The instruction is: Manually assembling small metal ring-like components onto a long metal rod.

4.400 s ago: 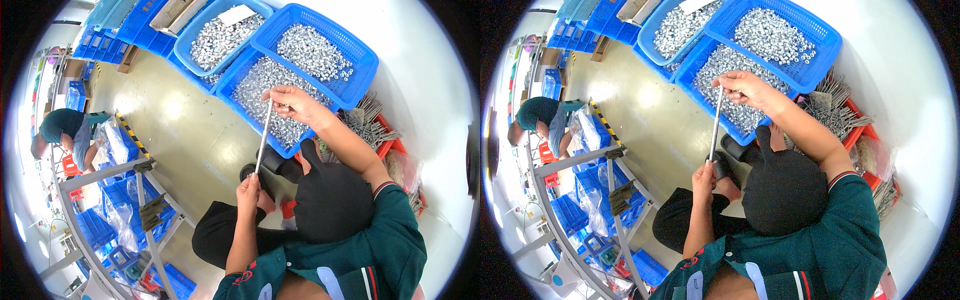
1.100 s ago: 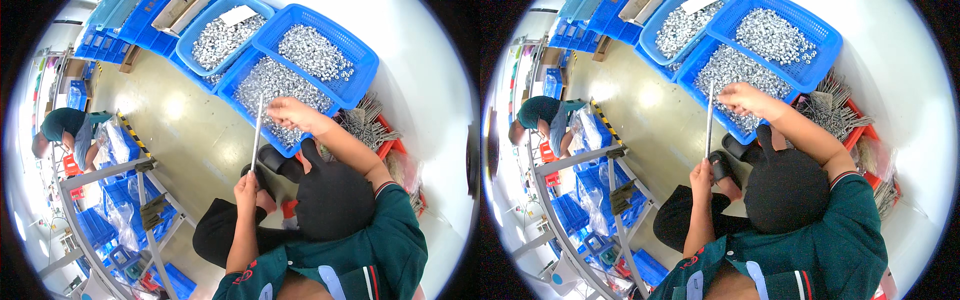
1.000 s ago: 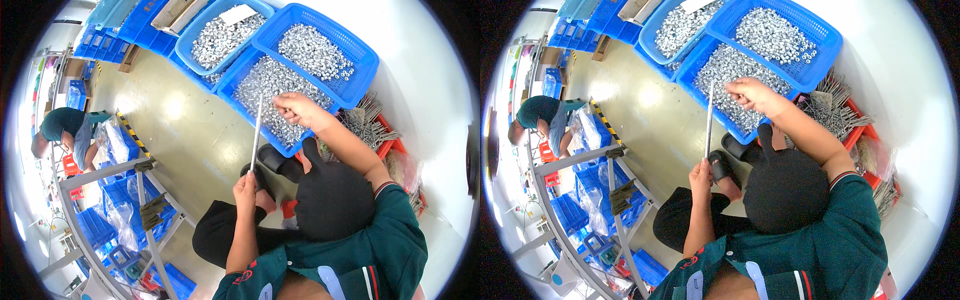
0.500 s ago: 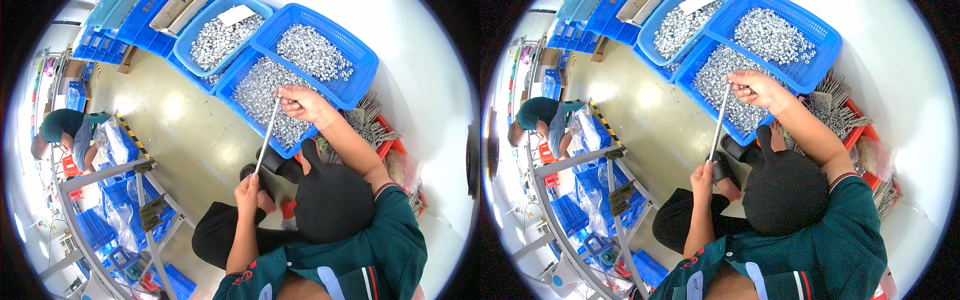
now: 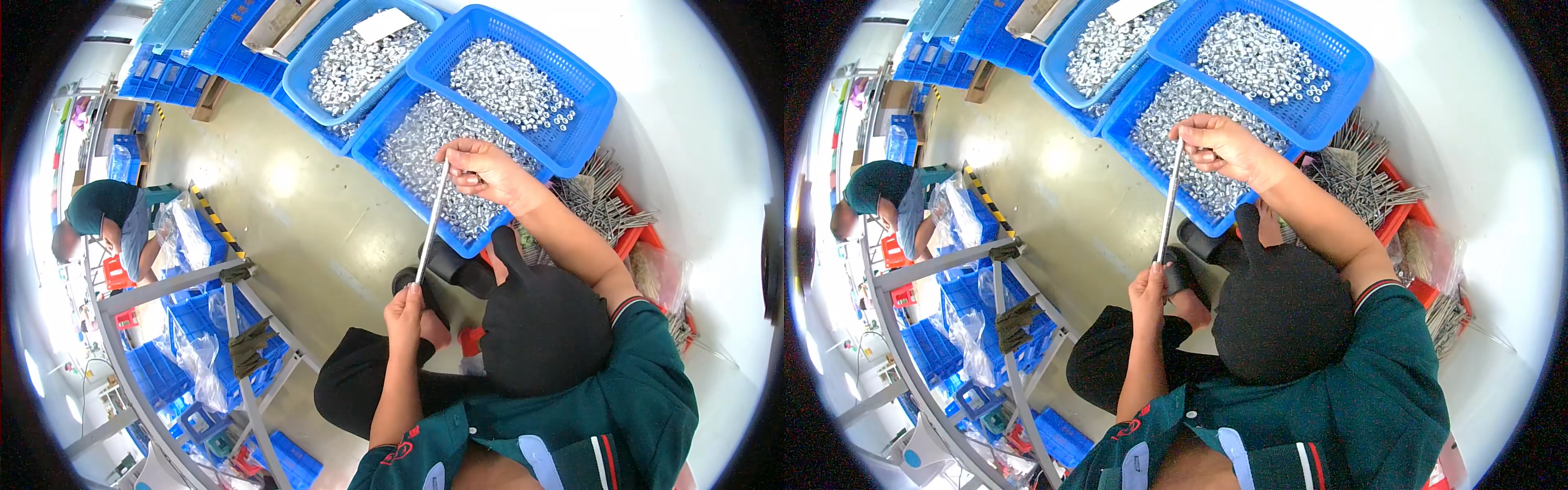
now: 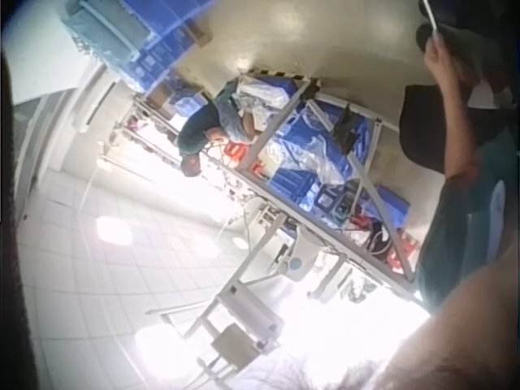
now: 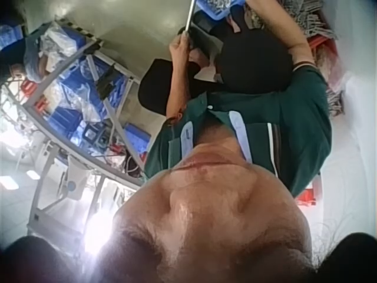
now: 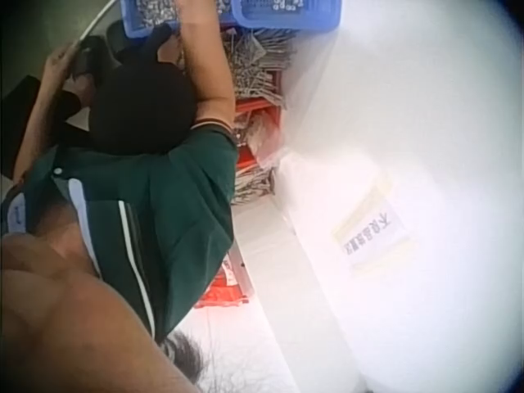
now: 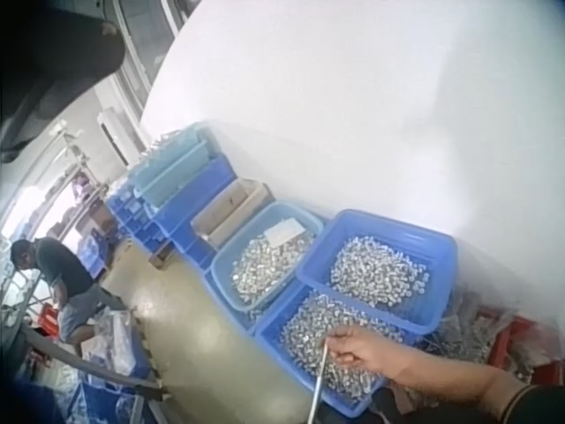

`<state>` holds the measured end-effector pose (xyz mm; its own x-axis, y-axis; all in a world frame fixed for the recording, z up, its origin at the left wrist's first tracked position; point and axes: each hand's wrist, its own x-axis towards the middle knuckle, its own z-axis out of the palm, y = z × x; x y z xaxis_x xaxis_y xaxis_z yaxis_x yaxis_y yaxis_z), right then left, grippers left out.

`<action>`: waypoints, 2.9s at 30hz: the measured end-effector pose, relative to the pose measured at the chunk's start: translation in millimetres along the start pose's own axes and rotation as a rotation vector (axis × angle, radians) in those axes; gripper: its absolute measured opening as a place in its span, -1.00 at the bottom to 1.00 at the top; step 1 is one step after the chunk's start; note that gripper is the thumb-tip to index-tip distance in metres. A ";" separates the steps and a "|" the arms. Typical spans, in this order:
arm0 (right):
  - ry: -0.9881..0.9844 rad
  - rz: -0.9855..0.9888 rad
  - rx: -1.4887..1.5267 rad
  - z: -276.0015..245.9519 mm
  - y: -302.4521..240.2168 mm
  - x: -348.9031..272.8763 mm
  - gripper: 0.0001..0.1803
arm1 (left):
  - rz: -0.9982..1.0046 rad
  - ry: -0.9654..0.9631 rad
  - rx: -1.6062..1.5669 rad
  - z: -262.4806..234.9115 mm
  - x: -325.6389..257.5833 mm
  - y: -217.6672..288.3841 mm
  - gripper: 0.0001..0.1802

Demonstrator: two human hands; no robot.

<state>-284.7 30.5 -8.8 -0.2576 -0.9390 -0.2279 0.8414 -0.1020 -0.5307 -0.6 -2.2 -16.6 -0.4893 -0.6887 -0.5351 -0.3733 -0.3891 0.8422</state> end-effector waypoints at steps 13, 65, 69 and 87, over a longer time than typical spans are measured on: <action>-0.151 -0.001 -0.024 1.8 -6.3 3.2 -0.82 | -0.234 -0.188 -0.219 0.1 -6.5 16.8 -0.60; 0.001 0.089 0.207 6.8 1.1 5.4 -0.73 | -0.101 0.058 -0.113 3.7 -10.1 11.3 -0.57; -0.047 0.040 0.219 -2.2 4.4 5.5 -0.79 | -0.080 0.031 -0.083 4.0 -10.9 11.4 -0.58; -0.043 0.089 0.186 -10.5 1.9 6.2 -0.82 | -0.008 0.019 -0.017 2.6 -15.6 11.4 -0.59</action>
<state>-289.7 27.9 -19.7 -0.1608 -0.9597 -0.2303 0.9341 -0.0726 -0.3494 0.7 5.7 1.2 -0.4711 -0.6972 -0.5404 -0.3636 -0.4047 0.8391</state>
